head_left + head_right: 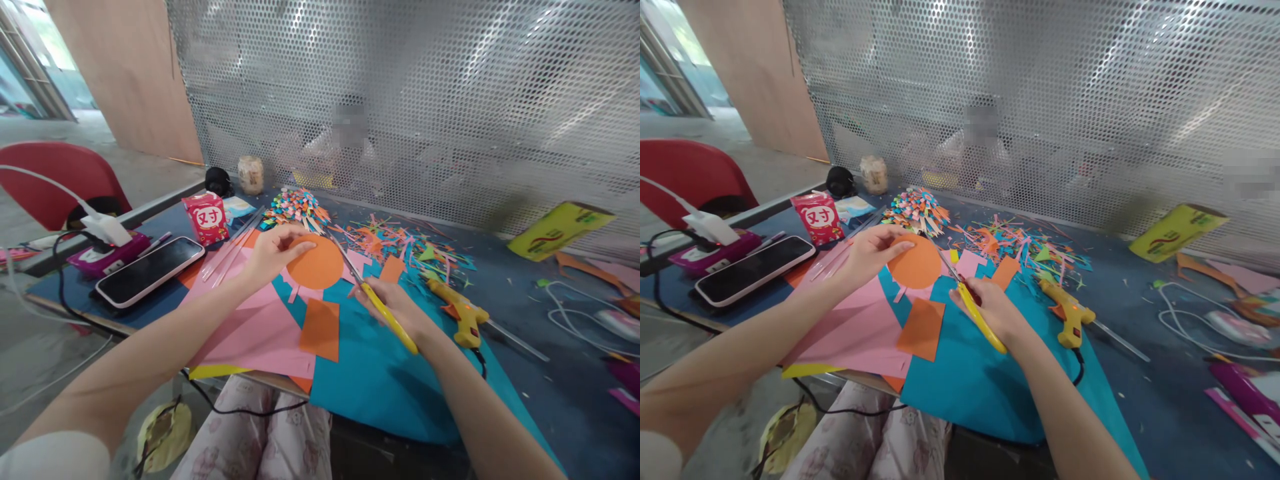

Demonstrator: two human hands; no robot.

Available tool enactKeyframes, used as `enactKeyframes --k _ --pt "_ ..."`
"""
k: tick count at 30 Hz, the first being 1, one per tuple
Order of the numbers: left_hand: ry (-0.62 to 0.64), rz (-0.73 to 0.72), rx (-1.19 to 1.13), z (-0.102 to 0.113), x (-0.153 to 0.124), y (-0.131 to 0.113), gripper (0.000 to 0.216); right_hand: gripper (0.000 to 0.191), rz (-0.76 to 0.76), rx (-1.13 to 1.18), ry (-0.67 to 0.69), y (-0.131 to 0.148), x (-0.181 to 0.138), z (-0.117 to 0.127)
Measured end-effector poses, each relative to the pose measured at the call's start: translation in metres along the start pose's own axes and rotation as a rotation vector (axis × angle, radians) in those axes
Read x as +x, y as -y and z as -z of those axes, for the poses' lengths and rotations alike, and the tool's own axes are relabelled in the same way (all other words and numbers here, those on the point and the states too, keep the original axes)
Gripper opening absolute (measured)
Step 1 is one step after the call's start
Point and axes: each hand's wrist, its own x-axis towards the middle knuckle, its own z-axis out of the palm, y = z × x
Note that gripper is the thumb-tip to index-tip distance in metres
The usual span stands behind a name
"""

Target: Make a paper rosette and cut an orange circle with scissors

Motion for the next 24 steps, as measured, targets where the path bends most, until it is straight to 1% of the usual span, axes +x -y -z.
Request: enactKeyframes --k 10,15,20,24 --pt "0.014 -0.025 0.010 0.0011 0.0000 -0.0003 0.024 0.044 0.019 -0.024 -0.027 -0.0038 -0.0001 -0.0024" --pt "-0.014 -0.018 0.021 0.0012 0.0000 0.0000 0.023 0.045 0.003 -0.036 -0.044 -0.0026 -0.0002 -0.0014" --pt "-0.027 -0.027 0.011 0.0017 0.0014 -0.0006 0.021 0.045 -0.035 -0.009 -0.001 0.0009 -0.0003 0.0006" --pt "-0.050 -0.034 0.041 0.0018 0.0022 -0.0012 0.023 0.044 -0.019 -0.007 -0.031 -0.0005 0.0001 0.0000"
